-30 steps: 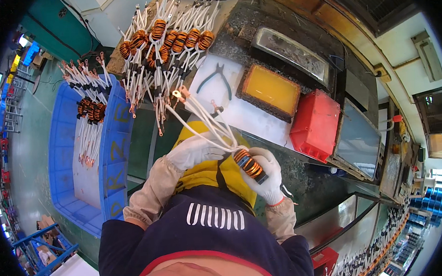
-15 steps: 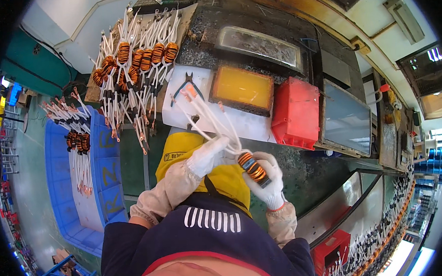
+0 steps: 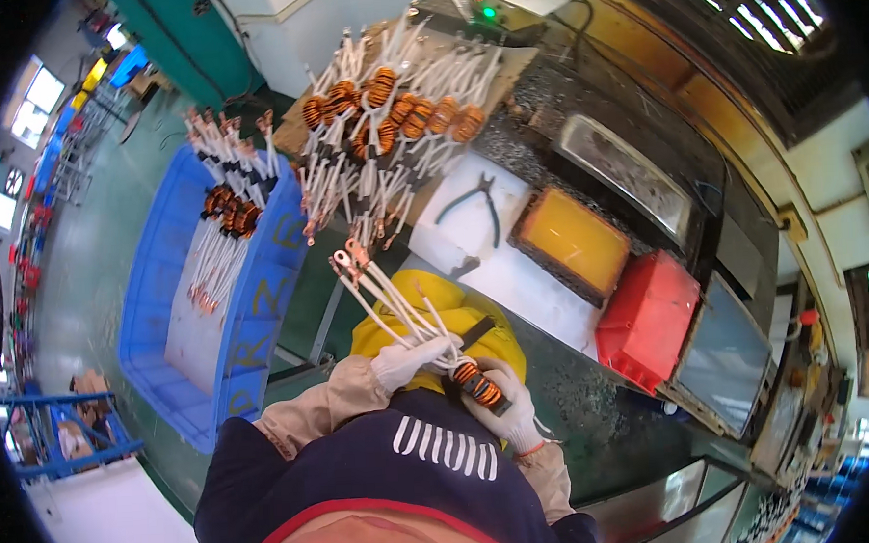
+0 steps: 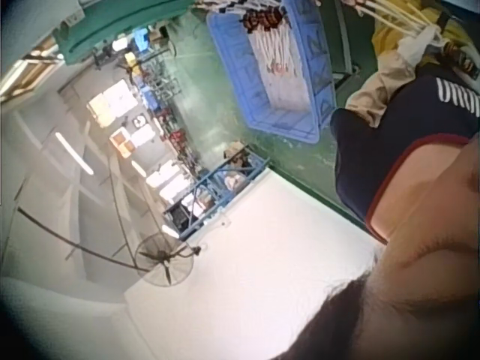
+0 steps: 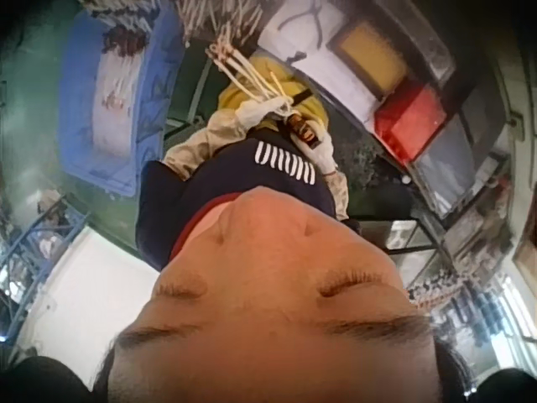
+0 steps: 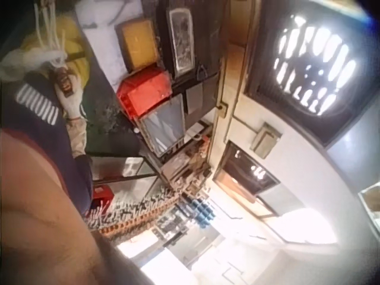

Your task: The person repeatedly picks up bundles of white wires with orange and black striped coils, dips the wire ends into a heated soldering bath, and places the finished units into a blue bin. The process is repeated continuously throughout the video.

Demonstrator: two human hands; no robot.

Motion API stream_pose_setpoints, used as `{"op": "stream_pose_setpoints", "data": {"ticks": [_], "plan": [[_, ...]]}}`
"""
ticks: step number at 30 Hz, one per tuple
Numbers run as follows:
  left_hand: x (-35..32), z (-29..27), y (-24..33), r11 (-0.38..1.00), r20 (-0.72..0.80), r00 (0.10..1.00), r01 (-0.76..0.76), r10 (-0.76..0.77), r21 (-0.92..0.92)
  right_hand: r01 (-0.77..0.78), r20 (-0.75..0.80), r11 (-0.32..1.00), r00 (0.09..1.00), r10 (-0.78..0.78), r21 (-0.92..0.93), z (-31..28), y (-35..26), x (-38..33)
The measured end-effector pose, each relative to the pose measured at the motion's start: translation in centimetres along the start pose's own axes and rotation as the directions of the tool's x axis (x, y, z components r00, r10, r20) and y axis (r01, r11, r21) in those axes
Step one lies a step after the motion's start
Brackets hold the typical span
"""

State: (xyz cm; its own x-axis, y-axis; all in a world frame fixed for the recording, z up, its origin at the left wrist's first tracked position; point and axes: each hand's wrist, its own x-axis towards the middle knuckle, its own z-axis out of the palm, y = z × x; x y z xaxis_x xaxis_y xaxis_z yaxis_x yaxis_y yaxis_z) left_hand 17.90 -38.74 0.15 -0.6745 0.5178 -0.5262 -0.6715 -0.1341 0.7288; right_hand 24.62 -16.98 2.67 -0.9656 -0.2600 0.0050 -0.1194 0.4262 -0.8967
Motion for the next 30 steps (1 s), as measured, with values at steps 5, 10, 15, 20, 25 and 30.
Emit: {"op": "stream_pose_setpoints", "data": {"ticks": [5, 10, 15, 20, 25, 30], "plan": [[0.5, 0.1, -1.0, 0.995, -0.01, 0.996, -0.086, 0.086, -0.05, -0.032, -0.026, 0.999, 0.999, 0.032, -0.001, -0.1, -0.7, 0.3], [0.3, 1.2, 1.3, 0.992, -0.02, 0.996, -0.086, 0.085, -0.094, 0.027, -0.096, 0.999, 0.995, -0.025, 0.024, -0.2, -0.1, 0.2], [2.5, 2.8, 4.2, 0.973, 0.025, 0.99, -0.132, 0.139, -0.192, -0.013, -0.351, 0.96, 0.929, 0.115, 0.281, -0.9, -1.5, 0.4], [5.2, 6.8, 7.9, 0.93, 0.286, 0.947, -0.034, 0.147, -0.366, -0.028, -0.634, 0.974, 0.755, 0.169, 0.225, -4.0, -2.4, 0.3], [9.6, 10.7, 9.0, 0.907, 0.51, 0.853, 0.123, 0.112, -0.403, -0.077, -0.741, 0.997, 0.668, 0.061, 0.012, -8.2, -3.8, -0.6], [12.5, 15.0, 8.5, 0.873, 0.586, 0.809, 0.252, 0.046, -0.417, -0.318, -0.764, 0.941, 0.634, 0.121, -0.115, -12.8, -6.1, -1.8]]}}
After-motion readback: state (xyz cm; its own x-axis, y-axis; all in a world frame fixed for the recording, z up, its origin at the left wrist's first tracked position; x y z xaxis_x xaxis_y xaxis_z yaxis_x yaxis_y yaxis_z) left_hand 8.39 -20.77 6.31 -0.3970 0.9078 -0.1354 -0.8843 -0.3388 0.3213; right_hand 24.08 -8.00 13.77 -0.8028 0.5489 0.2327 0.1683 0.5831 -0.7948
